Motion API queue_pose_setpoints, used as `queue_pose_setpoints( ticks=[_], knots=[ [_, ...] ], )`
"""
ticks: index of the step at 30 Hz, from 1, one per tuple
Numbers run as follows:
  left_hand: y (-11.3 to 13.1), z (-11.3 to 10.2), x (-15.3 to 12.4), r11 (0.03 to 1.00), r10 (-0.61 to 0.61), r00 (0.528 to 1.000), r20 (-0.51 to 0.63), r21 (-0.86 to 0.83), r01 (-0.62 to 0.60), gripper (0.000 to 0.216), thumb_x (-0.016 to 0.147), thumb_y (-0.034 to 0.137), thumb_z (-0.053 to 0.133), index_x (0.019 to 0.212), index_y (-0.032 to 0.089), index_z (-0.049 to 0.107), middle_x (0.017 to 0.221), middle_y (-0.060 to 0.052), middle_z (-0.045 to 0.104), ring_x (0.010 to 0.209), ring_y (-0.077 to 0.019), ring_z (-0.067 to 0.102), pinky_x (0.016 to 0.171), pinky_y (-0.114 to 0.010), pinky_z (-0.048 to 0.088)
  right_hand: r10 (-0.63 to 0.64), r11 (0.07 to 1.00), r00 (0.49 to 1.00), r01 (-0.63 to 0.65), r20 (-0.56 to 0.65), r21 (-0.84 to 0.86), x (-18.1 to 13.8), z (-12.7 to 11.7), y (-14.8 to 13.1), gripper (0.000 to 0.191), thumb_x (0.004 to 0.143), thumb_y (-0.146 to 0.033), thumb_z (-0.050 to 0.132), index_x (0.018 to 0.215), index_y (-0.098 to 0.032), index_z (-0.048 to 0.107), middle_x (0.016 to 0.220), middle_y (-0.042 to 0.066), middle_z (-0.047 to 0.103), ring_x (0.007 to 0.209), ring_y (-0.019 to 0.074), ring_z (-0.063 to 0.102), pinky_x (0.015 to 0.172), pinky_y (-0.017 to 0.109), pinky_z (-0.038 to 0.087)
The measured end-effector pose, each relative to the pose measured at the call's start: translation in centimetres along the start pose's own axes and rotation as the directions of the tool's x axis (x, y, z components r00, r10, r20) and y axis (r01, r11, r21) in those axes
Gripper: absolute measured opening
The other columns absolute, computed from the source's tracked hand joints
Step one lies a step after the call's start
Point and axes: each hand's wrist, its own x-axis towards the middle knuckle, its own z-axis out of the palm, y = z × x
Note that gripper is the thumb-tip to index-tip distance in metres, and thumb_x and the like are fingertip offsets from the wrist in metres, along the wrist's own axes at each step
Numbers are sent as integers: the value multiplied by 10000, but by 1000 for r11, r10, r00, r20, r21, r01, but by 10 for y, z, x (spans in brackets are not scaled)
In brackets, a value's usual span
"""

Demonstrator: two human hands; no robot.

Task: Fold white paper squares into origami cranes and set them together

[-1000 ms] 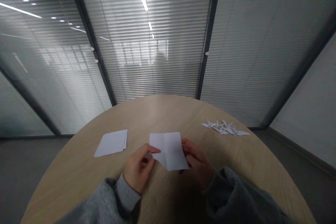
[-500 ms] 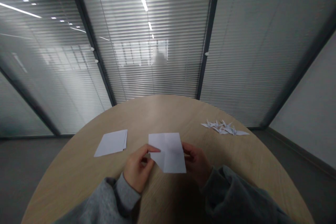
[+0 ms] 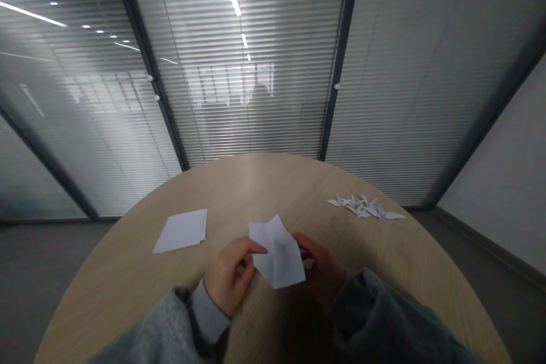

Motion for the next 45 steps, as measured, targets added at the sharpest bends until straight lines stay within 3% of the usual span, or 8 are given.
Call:
queue_pose_setpoints(
  ticks=[6, 15, 20, 25, 30, 34, 37, 45],
  knots=[
    [0, -2, 1, 994, 80, 997, 18, 78, -82, 221, 799, 114, 407, 873, 177, 605, 760, -56, 628, 674, -178, 594, 600, -289, 488, -37, 999, 999, 37, -32, -7, -2, -2, 3, 435, 637, -126, 620, 1049, -208, 508, 921, 47, 666, 784, 192, 642, 579, 242, 490],
    [-2, -3, 1, 980, 126, 992, 18, 152, -127, 235, 796, 91, 386, 883, 182, 584, 779, -56, 618, 724, -186, 579, 636, -301, 480, -71, 990, 997, 67, -22, -123, -1, 0, 3, 267, 705, -151, 588, 967, -203, 588, 854, 50, 679, 739, 181, 638, 584, 259, 494],
    [-2, -4, 2, 959, 166, 985, 45, 225, -172, 228, 831, 109, 367, 886, 181, 576, 782, -66, 626, 748, -202, 565, 649, -316, 472, -126, 986, 991, 120, -45, -112, -4, -1, 4, 671, 675, -121, 608, 1297, -239, 387, 1104, 96, 636, 879, 216, 630, 614, 283, 518],
    [-3, -4, 2, 959, 158, 987, 32, 232, -162, 238, 817, 98, 365, 885, 183, 577, 783, -66, 626, 757, -202, 575, 652, -313, 481, -173, 974, 983, 162, -60, -156, -3, -2, 5, 353, 686, -111, 559, 1016, -231, 586, 944, 60, 674, 782, 192, 637, 597, 276, 515],
    [-3, -3, 1, 980, 120, 993, -5, 159, -117, 253, 773, 79, 393, 898, 178, 589, 805, -62, 621, 743, -191, 591, 638, -299, 492, -83, 990, 989, 68, -122, -120, -2, -6, -1, 113, 728, -186, 539, 805, -219, 614, 790, 32, 690, 667, 165, 650, 590, 268, 514],
    [-4, 0, 0, 998, -32, 999, -24, 50, 33, 258, 697, 75, 444, 877, 188, 593, 788, -37, 626, 667, -167, 597, 594, -272, 492, 49, 997, 989, -56, -143, -44, -2, -4, -3, 48, 707, -227, 549, 725, -215, 593, 685, 16, 680, 571, 164, 648, 521, 257, 492],
    [-4, 2, -1, 994, -110, 994, -19, -23, 109, 203, 703, 86, 474, 832, 194, 589, 744, -15, 627, 632, -152, 592, 590, -259, 485, 49, 999, 991, -48, -128, 12, -3, -2, 0, 56, 647, -186, 556, 692, -218, 562, 642, -3, 660, 551, 157, 633, 503, 243, 471],
    [-2, 4, -1, 999, -43, 998, -45, -14, 42, 152, 690, 81, 512, 748, 193, 596, 711, -14, 610, 634, -153, 577, 576, -246, 457, -68, 997, 987, 64, -147, -30, -4, -1, 2, 83, 661, -161, 556, 665, -219, 497, 624, -13, 626, 548, 144, 609, 533, 245, 472]
  ],
)
